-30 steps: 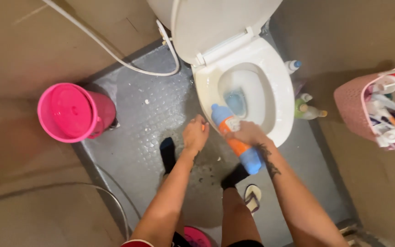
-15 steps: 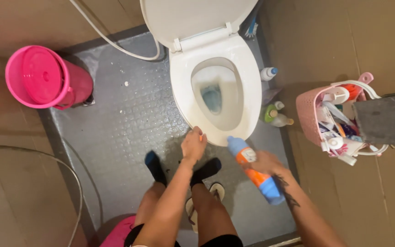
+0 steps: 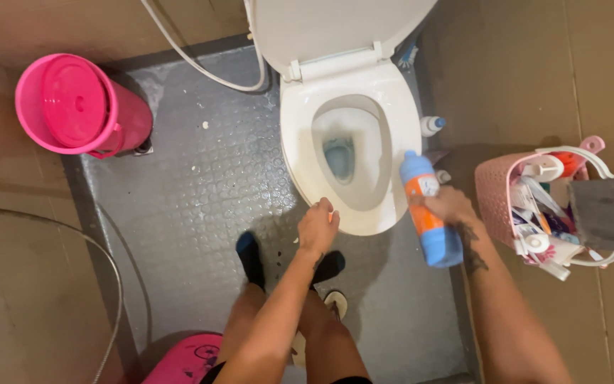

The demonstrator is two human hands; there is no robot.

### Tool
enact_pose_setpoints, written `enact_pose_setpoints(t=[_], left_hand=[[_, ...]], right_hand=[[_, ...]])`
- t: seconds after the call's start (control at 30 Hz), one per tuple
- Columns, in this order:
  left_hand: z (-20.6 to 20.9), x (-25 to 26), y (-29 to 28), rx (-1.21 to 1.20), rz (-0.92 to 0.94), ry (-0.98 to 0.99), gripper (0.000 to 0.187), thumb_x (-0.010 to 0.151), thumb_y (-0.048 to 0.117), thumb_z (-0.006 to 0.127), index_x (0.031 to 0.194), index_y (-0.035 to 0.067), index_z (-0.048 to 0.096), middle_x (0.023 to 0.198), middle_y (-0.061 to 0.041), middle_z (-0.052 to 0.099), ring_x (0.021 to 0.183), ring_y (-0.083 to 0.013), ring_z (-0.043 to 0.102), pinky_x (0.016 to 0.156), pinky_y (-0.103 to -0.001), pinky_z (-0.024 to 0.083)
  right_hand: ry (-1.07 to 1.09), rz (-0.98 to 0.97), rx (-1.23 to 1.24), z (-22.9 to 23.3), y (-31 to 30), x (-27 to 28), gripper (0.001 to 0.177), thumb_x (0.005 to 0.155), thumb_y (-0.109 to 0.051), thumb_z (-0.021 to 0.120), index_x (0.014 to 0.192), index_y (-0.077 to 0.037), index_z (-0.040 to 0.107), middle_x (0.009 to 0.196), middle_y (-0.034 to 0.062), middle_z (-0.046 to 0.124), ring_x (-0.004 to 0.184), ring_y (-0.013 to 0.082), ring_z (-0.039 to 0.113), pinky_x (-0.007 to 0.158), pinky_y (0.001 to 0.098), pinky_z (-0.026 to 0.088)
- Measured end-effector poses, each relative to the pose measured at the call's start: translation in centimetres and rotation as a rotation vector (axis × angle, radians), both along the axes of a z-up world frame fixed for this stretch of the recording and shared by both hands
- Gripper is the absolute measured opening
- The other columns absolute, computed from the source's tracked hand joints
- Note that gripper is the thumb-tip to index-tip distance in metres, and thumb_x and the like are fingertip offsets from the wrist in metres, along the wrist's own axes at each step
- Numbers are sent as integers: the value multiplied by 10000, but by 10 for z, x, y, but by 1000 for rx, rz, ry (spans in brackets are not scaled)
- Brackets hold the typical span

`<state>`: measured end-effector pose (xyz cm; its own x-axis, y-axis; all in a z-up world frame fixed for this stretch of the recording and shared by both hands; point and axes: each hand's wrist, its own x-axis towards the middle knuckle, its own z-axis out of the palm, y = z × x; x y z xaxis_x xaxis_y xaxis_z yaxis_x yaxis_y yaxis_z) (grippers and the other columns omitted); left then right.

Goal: The recorder applies cleaning liquid and scrubs the toilet seat and exterior.

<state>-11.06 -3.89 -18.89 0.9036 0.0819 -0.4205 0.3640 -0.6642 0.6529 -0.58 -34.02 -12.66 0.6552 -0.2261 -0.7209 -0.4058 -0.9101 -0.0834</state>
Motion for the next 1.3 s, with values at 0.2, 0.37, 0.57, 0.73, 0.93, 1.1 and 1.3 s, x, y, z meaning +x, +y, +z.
enact_pose_setpoints(t=[0.2,0.37,0.57,0.73,0.93,1.1,1.3], left_hand=[[-1,35,41,-26,4,-82,227,942,281,638,1057,94,582,1014,-138,703,952,-358,684,817,-494,544],[-2,74,85,-66,-19,-176,219,923,259,658,1030,81,589,990,-151,704,935,-377,672,780,-513,530],[14,119,163,-88,-97,-189,198,920,244,660,1007,80,591,972,-163,704,904,-393,679,773,-517,537],[25,160,219,-42,-203,-221,198,924,245,662,975,73,579,937,-165,698,887,-385,689,780,-513,543],[33,203,250,-121,-269,-189,193,945,249,655,952,78,565,922,-147,692,855,-366,689,754,-514,535],[36,232,247,-124,-225,-295,182,894,238,681,958,97,585,924,-141,698,871,-385,681,733,-515,524],[82,270,240,-223,-43,-375,155,949,245,649,994,98,628,942,-135,727,870,-360,716,758,-475,536]], right_hand=[[-83,19,21,21,58,63,876,610,-709,699,1220,-82,747,1205,225,734,1119,395,706,972,450,530],[-109,-14,-6,35,123,94,935,655,-729,712,1232,7,710,1201,252,720,1108,401,704,949,465,543],[-92,0,-17,29,196,124,955,692,-745,691,1253,29,684,1197,263,714,1092,412,692,951,474,531],[-83,-127,-78,19,223,151,932,700,-726,697,1245,29,704,1181,265,728,1080,412,708,951,468,543],[-45,-181,-131,33,255,148,920,704,-713,699,1246,30,699,1177,260,736,1074,410,717,941,475,546],[24,-24,-10,22,282,114,924,674,-747,733,1203,10,703,1134,242,747,1026,387,720,893,468,547],[135,-29,33,34,304,68,801,675,-663,758,1141,-13,734,1007,236,762,939,397,751,843,463,579]])
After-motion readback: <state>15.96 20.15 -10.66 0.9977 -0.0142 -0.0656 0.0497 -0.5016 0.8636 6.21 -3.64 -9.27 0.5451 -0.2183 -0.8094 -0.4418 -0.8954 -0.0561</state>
